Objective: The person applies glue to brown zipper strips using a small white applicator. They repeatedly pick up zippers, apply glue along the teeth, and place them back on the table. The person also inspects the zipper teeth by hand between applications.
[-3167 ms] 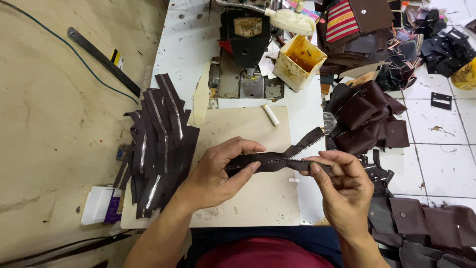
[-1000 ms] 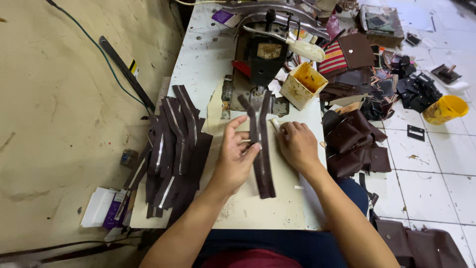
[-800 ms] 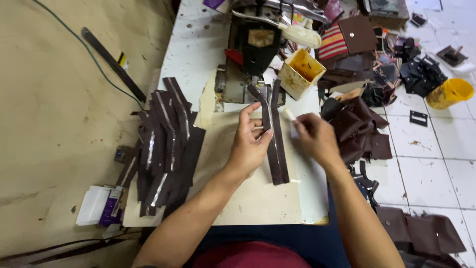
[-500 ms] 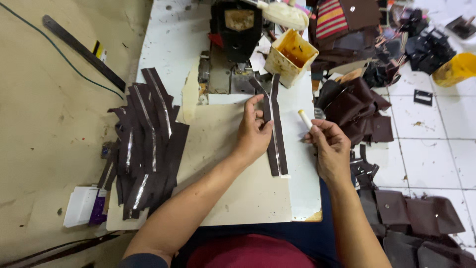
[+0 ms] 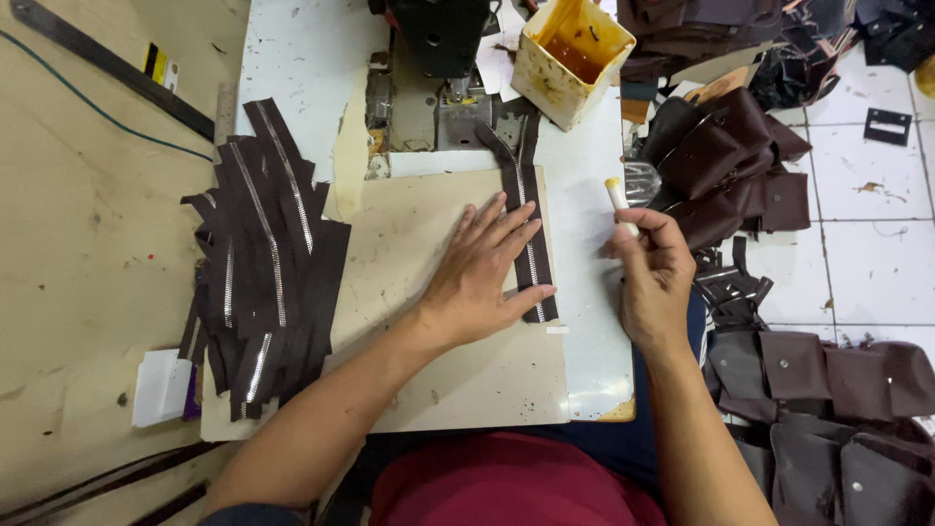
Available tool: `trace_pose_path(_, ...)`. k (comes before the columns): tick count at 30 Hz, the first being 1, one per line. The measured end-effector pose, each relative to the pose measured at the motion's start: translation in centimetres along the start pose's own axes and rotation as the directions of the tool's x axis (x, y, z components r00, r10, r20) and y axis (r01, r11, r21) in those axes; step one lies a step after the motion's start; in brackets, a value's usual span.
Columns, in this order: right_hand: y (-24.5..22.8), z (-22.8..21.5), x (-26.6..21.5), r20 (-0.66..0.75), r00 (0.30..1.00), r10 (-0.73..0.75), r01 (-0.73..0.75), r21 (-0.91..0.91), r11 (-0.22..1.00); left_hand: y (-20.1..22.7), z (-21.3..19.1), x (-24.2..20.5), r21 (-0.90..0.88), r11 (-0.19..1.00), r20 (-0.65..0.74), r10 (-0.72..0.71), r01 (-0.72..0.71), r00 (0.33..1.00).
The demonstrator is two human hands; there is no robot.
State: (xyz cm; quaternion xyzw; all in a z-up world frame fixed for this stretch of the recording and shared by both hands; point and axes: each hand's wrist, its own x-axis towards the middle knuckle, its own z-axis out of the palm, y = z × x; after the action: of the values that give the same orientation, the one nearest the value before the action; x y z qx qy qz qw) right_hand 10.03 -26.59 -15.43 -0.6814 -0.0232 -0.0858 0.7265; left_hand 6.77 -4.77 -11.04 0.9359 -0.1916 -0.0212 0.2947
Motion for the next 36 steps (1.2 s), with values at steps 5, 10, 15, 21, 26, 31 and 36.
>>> trace_pose_path(5,0.4,-0.2,-1.0,0.068,0.996,-0.065,0.070,-0.088,0.994,0.2,0.0,0.1,-0.006,1.000,0.009,0.030,-0.030,1.000)
trace_pose_path(10,-0.8,-0.9,-2.9,0.226,0.967,-0.119,0.176,-0.248,0.953,0.0,-0.1,0.1,-0.015,0.999,0.009,0.045,-0.045,0.999)
trace_pose_path(15,-3.2,-0.4,-3.7,0.381,0.915,-0.130,0.305,-0.445,0.842,-0.1,-0.5,0.0,0.008,0.997,-0.013,0.073,-0.073,0.997)
trace_pose_path(21,-3.1,-0.2,-3.5,0.388,0.920,-0.049,0.263,-0.522,0.811,-0.3,-1.6,0.8,0.172,0.984,-0.022,0.049,-0.045,0.999)
trace_pose_path(26,-3.1,-0.1,-3.4,0.383,0.923,-0.019,0.238,-0.533,0.812,-0.6,-1.8,0.9,0.212,0.977,-0.052,0.032,-0.020,0.998)
trace_pose_path(31,-3.1,0.0,-3.5,0.373,0.928,0.011,0.210,-0.544,0.812,-0.5,-2.3,1.1,0.224,0.974,-0.075,0.045,-0.027,0.996)
trace_pose_path(36,-2.3,-0.8,-3.4,0.456,0.889,-0.043,0.292,-0.491,0.821,-1.5,-1.2,1.7,0.206,0.977,-0.052,0.071,-0.059,0.996)
